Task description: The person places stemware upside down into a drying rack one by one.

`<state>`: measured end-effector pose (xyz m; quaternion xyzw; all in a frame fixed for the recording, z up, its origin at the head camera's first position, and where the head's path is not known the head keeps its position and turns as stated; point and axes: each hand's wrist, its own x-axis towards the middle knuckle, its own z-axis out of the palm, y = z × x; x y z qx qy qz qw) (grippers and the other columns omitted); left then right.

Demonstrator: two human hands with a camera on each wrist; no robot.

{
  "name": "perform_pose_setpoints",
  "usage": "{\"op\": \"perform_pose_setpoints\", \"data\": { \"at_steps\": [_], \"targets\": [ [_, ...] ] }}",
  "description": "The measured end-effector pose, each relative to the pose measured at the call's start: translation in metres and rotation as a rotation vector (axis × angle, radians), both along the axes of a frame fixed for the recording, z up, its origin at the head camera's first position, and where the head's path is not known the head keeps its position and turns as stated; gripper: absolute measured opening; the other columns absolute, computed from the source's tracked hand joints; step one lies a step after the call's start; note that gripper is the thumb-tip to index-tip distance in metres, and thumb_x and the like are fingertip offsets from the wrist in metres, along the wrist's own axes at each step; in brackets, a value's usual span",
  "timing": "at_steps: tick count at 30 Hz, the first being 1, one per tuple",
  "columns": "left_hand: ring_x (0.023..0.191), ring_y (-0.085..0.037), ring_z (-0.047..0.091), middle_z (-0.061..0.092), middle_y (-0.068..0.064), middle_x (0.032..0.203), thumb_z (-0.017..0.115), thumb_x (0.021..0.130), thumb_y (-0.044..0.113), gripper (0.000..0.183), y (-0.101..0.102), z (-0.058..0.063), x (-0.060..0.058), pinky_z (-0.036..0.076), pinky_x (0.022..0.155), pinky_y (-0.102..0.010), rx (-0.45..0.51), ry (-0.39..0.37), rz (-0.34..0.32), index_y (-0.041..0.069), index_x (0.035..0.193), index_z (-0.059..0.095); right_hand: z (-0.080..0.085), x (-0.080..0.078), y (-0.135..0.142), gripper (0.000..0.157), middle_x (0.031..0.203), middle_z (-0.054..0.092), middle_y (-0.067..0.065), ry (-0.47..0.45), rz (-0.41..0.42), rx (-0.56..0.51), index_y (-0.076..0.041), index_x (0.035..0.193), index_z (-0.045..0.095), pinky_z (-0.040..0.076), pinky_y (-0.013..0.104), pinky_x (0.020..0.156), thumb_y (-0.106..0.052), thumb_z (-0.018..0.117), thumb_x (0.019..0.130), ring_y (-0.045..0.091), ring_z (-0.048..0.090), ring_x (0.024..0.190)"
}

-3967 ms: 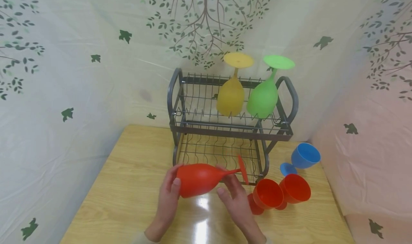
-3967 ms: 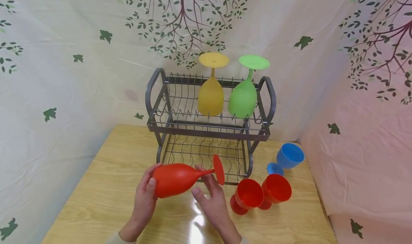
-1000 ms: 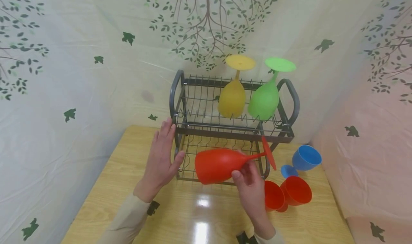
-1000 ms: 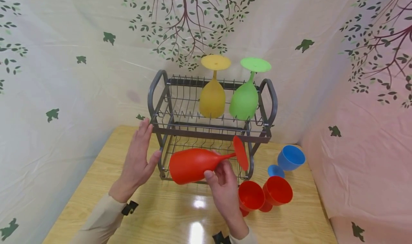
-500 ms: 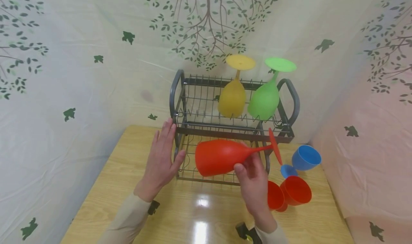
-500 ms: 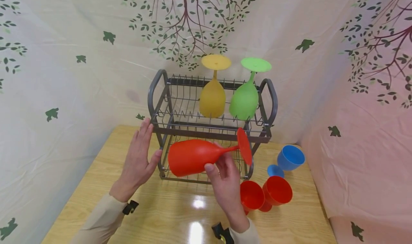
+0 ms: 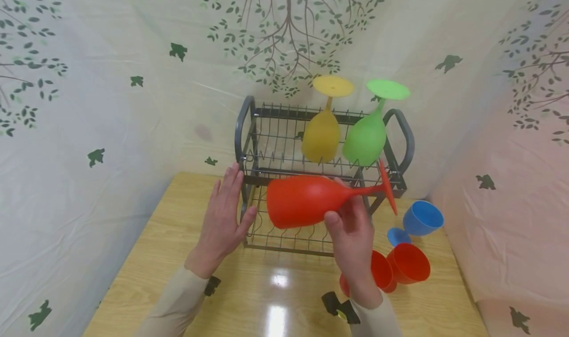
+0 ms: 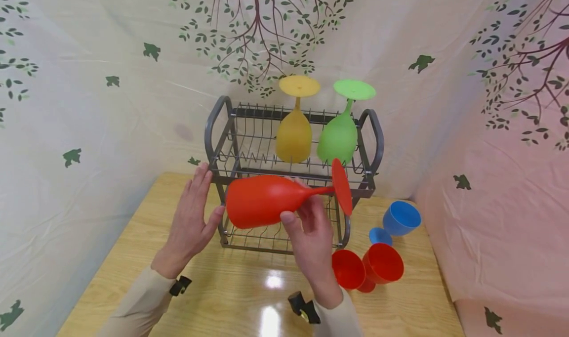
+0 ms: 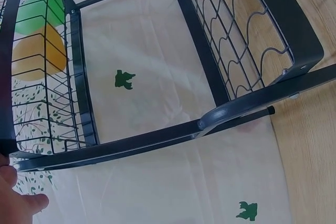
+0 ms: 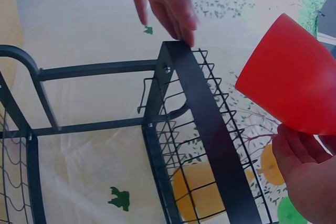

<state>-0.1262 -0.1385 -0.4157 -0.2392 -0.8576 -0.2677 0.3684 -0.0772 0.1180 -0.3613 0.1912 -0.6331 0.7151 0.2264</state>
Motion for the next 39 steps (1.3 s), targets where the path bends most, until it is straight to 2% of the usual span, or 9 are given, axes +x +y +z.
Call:
{"op": "perform_pose_setpoints", "data": {
  "at_steps": [7,12,19,25,33,39],
  "targets": [
    [0.154,-0.035,0.027,0.032,-0.018,0.166,0.032,0.109,0.055,0.077,-0.001,0.002,0.0,0.022,0.125,-0.056,0.006,0.001,-0.005,-0.005,0.156,0.036,0.018,-0.009,-0.005,0.059,0.134,0.064,0.011,0.074,-0.034,0.011,-0.005,0.144,0.053,0.056,0.029,0.098,-0.038,0.071,0.099,0.027,0.062,0.123],
    [0.154,-0.036,0.029,0.032,-0.018,0.166,0.031,0.109,0.055,0.076,-0.001,0.003,0.001,0.022,0.125,-0.055,0.005,0.001,-0.003,-0.006,0.154,0.038,0.031,-0.016,-0.008,0.067,0.134,0.065,0.01,0.066,-0.071,0.017,-0.006,0.145,0.053,0.056,0.028,0.098,-0.047,0.072,0.095,0.028,0.062,0.124],
    [0.152,-0.037,0.032,0.034,-0.018,0.165,0.031,0.11,0.054,0.075,-0.001,0.003,0.001,0.023,0.125,-0.054,0.007,0.019,-0.002,-0.006,0.154,0.039,0.048,-0.029,-0.012,0.066,0.135,0.063,0.01,0.038,-0.081,0.037,-0.01,0.147,0.053,0.056,0.03,0.099,-0.046,0.072,0.096,0.032,0.059,0.126],
    [0.151,-0.039,0.033,0.034,-0.019,0.165,0.031,0.11,0.052,0.074,-0.001,0.004,0.0,0.023,0.125,-0.054,0.005,0.032,-0.004,-0.007,0.154,0.038,0.063,-0.045,-0.013,0.073,0.134,0.064,0.011,0.092,-0.071,0.04,-0.009,0.146,0.053,0.057,0.031,0.098,-0.054,0.073,0.092,0.031,0.06,0.125],
    [0.15,-0.04,0.035,0.037,-0.021,0.163,0.032,0.11,0.05,0.072,-0.001,0.002,0.0,0.027,0.123,-0.057,0.013,0.052,-0.001,-0.007,0.153,0.04,0.077,-0.062,-0.015,0.069,0.134,0.063,0.012,0.12,-0.055,0.015,-0.01,0.145,0.055,0.057,0.033,0.099,-0.05,0.076,0.092,0.031,0.06,0.125],
    [0.149,-0.041,0.035,0.038,-0.021,0.162,0.032,0.111,0.05,0.072,0.0,0.003,-0.001,0.028,0.122,-0.058,0.018,0.054,-0.007,-0.007,0.153,0.04,0.083,-0.077,-0.016,0.066,0.134,0.064,0.009,0.182,-0.051,0.091,-0.01,0.144,0.055,0.058,0.036,0.098,-0.051,0.071,0.095,0.031,0.062,0.124]
  ]
}}
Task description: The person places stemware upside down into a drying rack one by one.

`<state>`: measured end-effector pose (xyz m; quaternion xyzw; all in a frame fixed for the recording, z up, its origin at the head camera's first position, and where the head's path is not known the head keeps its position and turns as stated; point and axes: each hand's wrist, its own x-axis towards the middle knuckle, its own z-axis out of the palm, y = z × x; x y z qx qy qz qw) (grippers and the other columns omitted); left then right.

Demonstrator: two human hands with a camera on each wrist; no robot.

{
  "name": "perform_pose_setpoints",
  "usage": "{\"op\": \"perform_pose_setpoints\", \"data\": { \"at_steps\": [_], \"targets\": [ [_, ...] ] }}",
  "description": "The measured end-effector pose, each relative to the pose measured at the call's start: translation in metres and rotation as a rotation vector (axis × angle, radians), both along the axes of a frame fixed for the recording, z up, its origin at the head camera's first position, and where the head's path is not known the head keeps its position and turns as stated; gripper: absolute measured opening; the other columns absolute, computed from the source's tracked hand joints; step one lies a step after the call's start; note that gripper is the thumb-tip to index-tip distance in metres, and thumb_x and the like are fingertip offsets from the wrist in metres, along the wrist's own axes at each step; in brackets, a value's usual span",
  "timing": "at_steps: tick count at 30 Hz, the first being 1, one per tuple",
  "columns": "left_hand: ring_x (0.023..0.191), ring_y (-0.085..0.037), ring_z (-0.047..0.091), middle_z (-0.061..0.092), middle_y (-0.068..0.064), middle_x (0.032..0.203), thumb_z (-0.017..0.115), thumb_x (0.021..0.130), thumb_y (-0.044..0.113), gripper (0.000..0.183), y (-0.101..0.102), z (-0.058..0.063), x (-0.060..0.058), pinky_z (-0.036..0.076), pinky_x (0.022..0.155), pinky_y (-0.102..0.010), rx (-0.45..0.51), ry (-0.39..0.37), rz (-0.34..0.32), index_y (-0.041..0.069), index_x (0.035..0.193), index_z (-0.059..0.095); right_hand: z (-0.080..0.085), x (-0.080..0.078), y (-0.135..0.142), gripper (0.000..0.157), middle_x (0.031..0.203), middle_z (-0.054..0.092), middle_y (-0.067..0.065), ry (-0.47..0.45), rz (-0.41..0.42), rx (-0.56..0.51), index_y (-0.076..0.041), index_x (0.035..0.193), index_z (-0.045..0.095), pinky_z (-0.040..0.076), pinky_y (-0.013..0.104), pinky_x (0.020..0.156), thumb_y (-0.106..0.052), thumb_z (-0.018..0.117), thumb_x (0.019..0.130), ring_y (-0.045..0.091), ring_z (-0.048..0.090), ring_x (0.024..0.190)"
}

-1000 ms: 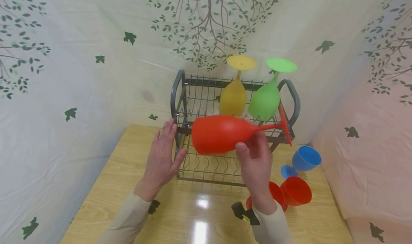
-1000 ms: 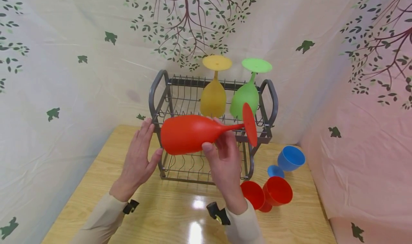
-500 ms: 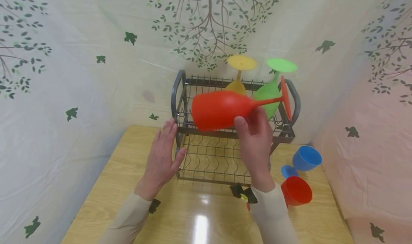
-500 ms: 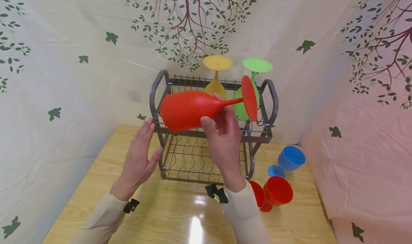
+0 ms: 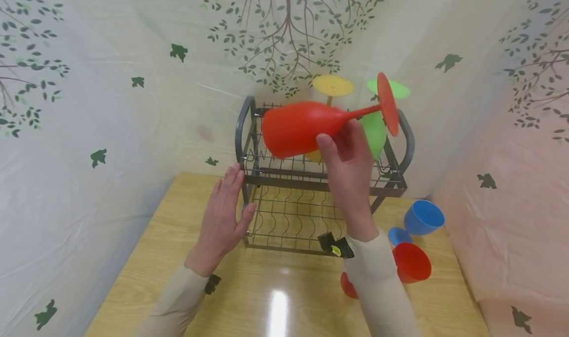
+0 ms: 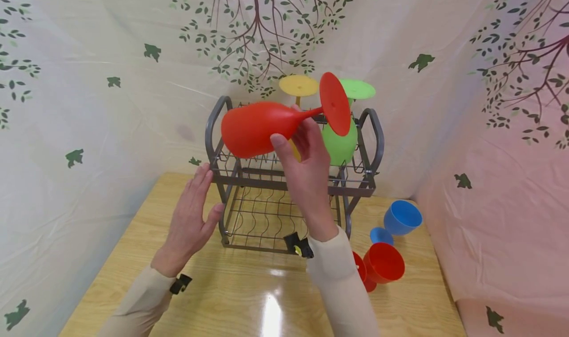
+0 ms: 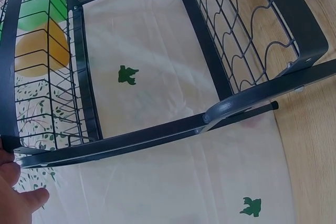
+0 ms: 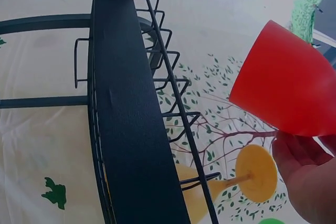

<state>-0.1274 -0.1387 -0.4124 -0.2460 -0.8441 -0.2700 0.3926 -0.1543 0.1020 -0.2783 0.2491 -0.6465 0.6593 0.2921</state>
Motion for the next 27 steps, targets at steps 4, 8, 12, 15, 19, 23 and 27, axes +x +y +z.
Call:
{"op": "perform_pose_setpoints", "data": {
  "at_steps": [4,8,12,15,19,23,27],
  "targets": [
    [0.149,-0.041,0.036,0.038,-0.022,0.162,0.033,0.111,0.049,0.071,0.0,0.0,0.0,0.028,0.122,-0.057,-0.001,0.011,0.002,-0.008,0.153,0.041,0.002,-0.008,-0.001,0.065,0.134,0.065,0.009,0.021,-0.003,0.026,-0.008,0.143,0.056,0.058,0.037,0.098,-0.049,0.071,0.096,0.029,0.063,0.123],
    [0.149,-0.041,0.036,0.038,-0.022,0.162,0.033,0.111,0.048,0.071,0.0,0.0,0.0,0.029,0.122,-0.057,0.002,0.013,0.001,-0.008,0.153,0.04,0.005,-0.015,-0.004,0.055,0.134,0.065,0.007,0.024,-0.009,0.064,-0.006,0.145,0.054,0.057,0.037,0.099,-0.031,0.072,0.099,0.026,0.064,0.123],
    [0.149,-0.041,0.036,0.038,-0.022,0.162,0.033,0.111,0.049,0.071,0.0,0.0,0.0,0.03,0.121,-0.058,0.005,0.01,-0.002,-0.008,0.153,0.04,0.007,-0.021,-0.007,0.051,0.135,0.065,0.007,0.022,-0.018,0.117,-0.002,0.146,0.051,0.056,0.037,0.101,-0.009,0.07,0.099,0.022,0.064,0.123],
    [0.149,-0.041,0.036,0.038,-0.022,0.162,0.032,0.111,0.049,0.071,0.0,0.0,0.0,0.03,0.121,-0.058,0.005,0.007,-0.002,-0.007,0.153,0.04,0.009,-0.025,-0.009,0.052,0.135,0.066,0.006,0.015,-0.021,0.144,-0.001,0.146,0.051,0.056,0.04,0.102,-0.008,0.07,0.098,0.019,0.064,0.124],
    [0.149,-0.042,0.036,0.038,-0.022,0.162,0.033,0.111,0.048,0.07,0.0,-0.001,0.0,0.03,0.121,-0.058,0.008,0.007,-0.005,-0.007,0.153,0.04,0.01,-0.031,-0.012,0.054,0.136,0.065,0.005,-0.01,-0.01,0.182,-0.003,0.147,0.051,0.054,0.042,0.104,-0.015,0.071,0.099,0.016,0.062,0.127],
    [0.149,-0.042,0.036,0.037,-0.022,0.162,0.034,0.111,0.047,0.07,0.001,-0.001,0.001,0.03,0.122,-0.057,0.009,0.008,-0.009,-0.008,0.154,0.039,0.014,-0.036,-0.016,0.053,0.139,0.064,0.001,-0.096,0.003,0.229,-0.009,0.147,0.052,0.053,0.034,0.106,-0.019,0.072,0.099,0.012,0.059,0.13],
    [0.149,-0.042,0.036,0.037,-0.022,0.163,0.034,0.111,0.047,0.07,0.001,0.0,0.001,0.03,0.122,-0.056,0.008,0.008,-0.015,-0.008,0.154,0.038,0.016,-0.042,-0.019,0.05,0.141,0.061,-0.002,-0.145,-0.007,0.291,-0.012,0.144,0.054,0.05,0.03,0.108,-0.018,0.073,0.098,0.01,0.057,0.132]
  ]
}}
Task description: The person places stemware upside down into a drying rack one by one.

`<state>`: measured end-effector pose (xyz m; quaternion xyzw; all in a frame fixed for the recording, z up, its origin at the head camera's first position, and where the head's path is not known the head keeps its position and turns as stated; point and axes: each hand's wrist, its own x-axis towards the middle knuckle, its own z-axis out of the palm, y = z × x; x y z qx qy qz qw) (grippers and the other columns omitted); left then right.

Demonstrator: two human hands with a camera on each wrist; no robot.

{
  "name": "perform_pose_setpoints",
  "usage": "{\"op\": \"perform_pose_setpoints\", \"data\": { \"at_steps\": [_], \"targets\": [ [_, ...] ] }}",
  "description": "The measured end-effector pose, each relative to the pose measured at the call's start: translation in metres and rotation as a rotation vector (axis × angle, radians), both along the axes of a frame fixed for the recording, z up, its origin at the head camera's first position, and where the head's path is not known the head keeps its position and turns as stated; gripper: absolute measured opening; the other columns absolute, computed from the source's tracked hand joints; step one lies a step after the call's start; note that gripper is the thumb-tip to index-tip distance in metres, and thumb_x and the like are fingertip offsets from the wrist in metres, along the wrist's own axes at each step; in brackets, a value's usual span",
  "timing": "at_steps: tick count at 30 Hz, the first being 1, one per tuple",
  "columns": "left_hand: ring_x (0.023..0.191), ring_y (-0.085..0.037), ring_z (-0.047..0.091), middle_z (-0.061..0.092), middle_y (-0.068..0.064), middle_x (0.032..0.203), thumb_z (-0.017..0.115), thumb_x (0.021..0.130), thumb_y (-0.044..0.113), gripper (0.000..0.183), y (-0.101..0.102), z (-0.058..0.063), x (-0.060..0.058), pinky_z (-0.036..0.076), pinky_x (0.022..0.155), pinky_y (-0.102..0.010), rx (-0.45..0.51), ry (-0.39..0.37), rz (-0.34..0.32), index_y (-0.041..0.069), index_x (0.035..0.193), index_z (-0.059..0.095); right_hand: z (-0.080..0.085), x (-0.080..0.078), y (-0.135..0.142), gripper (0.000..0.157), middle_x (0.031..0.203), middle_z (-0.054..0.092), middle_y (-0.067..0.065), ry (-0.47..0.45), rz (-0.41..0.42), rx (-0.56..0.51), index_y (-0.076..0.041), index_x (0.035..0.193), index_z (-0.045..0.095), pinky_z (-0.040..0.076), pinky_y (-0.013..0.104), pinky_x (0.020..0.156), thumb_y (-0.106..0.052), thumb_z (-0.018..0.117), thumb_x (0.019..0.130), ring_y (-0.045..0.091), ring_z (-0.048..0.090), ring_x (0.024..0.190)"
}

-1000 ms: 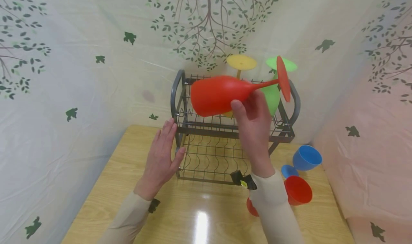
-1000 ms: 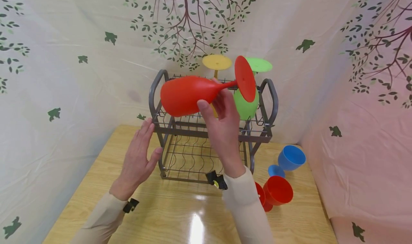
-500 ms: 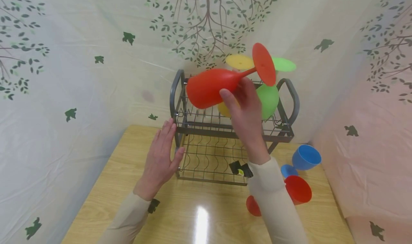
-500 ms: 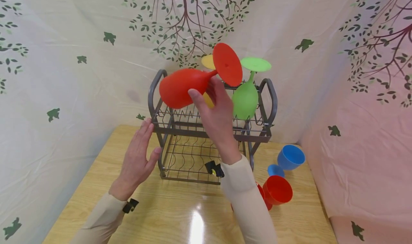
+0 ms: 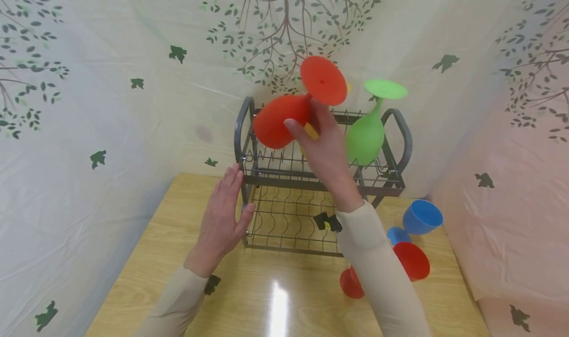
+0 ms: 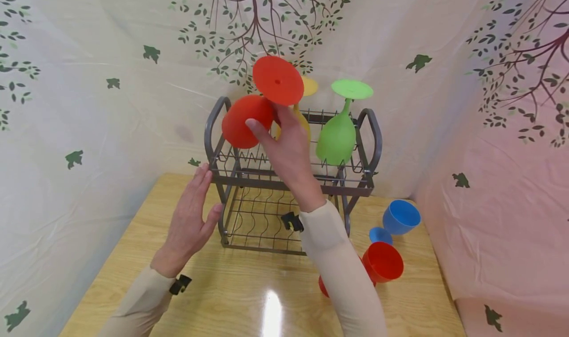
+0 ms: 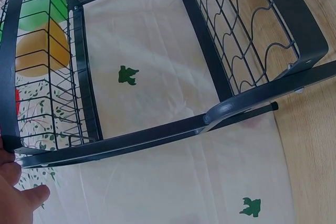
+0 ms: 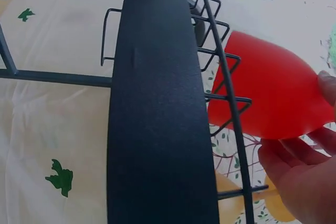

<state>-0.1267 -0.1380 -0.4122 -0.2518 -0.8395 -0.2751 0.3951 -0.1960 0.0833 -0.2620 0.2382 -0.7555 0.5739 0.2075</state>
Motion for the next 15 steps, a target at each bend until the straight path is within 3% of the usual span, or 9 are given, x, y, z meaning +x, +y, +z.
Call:
{"op": "perform_pose_setpoints", "data": {
  "at_steps": [8,15],
  "targets": [
    [0.149,-0.042,0.035,0.037,-0.022,0.162,0.034,0.111,0.047,0.07,0.001,0.002,-0.002,0.028,0.123,-0.054,-0.004,0.008,-0.005,-0.008,0.154,0.038,0.002,-0.013,-0.009,0.054,0.139,0.062,-0.001,0.059,-0.039,0.145,-0.013,0.144,0.056,0.049,0.023,0.106,-0.008,0.075,0.094,0.008,0.058,0.13],
    [0.15,-0.041,0.034,0.036,-0.023,0.163,0.033,0.111,0.05,0.072,-0.001,0.0,0.001,0.026,0.125,-0.052,-0.013,-0.035,-0.002,-0.009,0.153,0.039,-0.001,-0.018,-0.015,0.057,0.142,0.064,0.0,-0.027,-0.079,0.304,-0.015,0.146,0.053,0.048,0.025,0.107,-0.013,0.077,0.094,0.013,0.06,0.13]
  ]
}}
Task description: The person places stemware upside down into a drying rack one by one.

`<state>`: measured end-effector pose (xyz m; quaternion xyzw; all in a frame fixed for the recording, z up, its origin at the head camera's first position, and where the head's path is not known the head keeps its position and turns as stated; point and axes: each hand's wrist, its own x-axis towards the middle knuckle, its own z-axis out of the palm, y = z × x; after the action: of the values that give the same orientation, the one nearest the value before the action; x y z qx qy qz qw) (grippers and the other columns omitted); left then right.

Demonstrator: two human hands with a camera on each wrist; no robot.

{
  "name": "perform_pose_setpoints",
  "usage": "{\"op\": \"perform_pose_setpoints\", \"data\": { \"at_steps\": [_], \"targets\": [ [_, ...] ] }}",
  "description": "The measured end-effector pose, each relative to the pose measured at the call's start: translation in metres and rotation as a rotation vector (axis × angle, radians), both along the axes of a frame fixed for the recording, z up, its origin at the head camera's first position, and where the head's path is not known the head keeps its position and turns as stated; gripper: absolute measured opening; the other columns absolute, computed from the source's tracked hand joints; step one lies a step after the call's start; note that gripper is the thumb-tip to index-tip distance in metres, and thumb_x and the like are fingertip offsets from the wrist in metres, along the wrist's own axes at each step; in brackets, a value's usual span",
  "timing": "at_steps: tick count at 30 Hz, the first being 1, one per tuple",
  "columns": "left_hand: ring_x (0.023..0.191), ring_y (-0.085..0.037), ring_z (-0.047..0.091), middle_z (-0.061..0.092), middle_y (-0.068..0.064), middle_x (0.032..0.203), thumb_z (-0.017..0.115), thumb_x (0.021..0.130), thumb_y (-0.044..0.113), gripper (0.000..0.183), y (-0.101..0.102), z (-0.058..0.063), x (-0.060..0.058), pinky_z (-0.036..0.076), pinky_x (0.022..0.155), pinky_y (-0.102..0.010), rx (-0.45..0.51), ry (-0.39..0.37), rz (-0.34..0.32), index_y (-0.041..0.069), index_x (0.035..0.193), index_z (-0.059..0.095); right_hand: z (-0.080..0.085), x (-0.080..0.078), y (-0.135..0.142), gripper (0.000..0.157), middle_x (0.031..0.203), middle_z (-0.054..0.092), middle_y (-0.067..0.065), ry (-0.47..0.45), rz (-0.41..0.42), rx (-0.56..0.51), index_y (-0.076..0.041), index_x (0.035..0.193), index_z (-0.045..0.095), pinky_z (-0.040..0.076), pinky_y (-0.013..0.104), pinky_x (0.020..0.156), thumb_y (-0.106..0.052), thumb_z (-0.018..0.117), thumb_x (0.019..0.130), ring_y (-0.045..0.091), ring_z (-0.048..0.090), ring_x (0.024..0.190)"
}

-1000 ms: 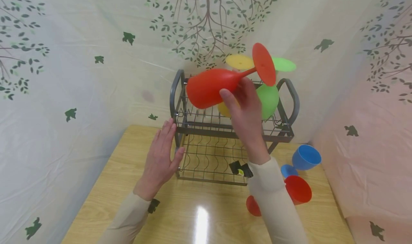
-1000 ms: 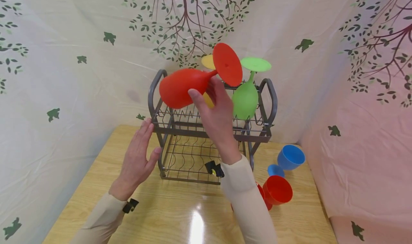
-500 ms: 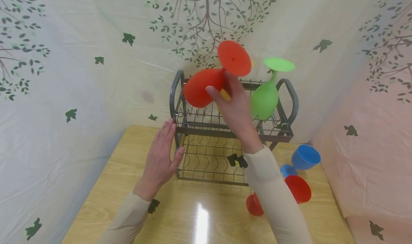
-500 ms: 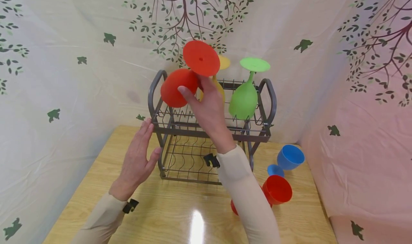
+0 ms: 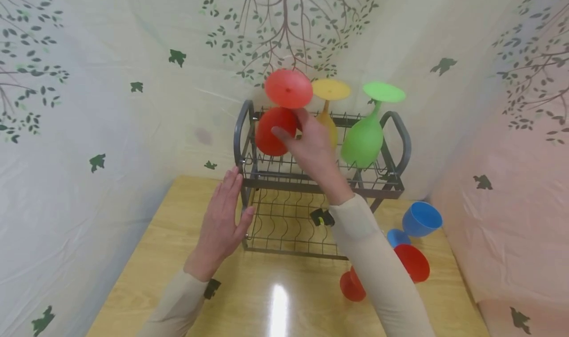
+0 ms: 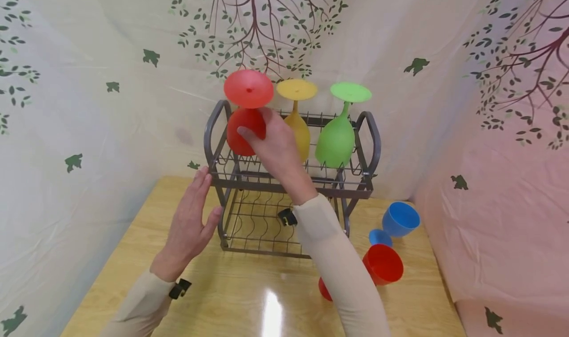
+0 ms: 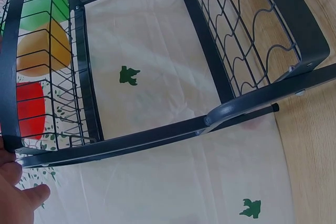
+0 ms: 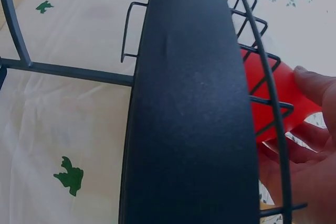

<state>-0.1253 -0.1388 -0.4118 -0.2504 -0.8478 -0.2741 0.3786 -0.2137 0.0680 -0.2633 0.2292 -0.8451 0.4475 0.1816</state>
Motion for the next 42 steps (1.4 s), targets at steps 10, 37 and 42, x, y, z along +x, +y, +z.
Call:
{"op": "perform_pose_setpoints", "data": {
  "at_steps": [10,37,42],
  "targets": [
    [0.151,-0.039,0.033,0.037,-0.023,0.162,0.034,0.11,0.051,0.074,0.0,0.001,0.002,0.027,0.125,-0.05,0.007,0.013,-0.005,-0.01,0.152,0.04,-0.005,-0.004,-0.003,0.061,0.143,0.062,0.005,-0.094,0.004,0.093,-0.011,0.15,0.047,0.052,0.032,0.105,-0.019,0.076,0.096,0.019,0.06,0.127],
    [0.148,-0.044,0.036,0.035,-0.023,0.163,0.035,0.11,0.05,0.073,0.003,-0.002,0.0,0.024,0.126,-0.047,0.022,0.033,-0.008,-0.008,0.154,0.037,-0.005,-0.007,0.001,0.059,0.154,0.054,0.004,-0.144,0.003,0.162,-0.012,0.156,0.046,0.049,0.036,0.11,-0.027,0.067,0.102,0.021,0.053,0.139],
    [0.147,-0.045,0.036,0.036,-0.024,0.163,0.034,0.11,0.05,0.073,0.003,-0.001,0.0,0.024,0.126,-0.047,0.022,0.034,-0.012,-0.008,0.154,0.037,-0.007,0.0,0.006,0.055,0.154,0.054,0.002,-0.104,0.032,0.083,-0.012,0.153,0.05,0.047,0.033,0.111,-0.027,0.066,0.103,0.018,0.05,0.14]
  ]
}}
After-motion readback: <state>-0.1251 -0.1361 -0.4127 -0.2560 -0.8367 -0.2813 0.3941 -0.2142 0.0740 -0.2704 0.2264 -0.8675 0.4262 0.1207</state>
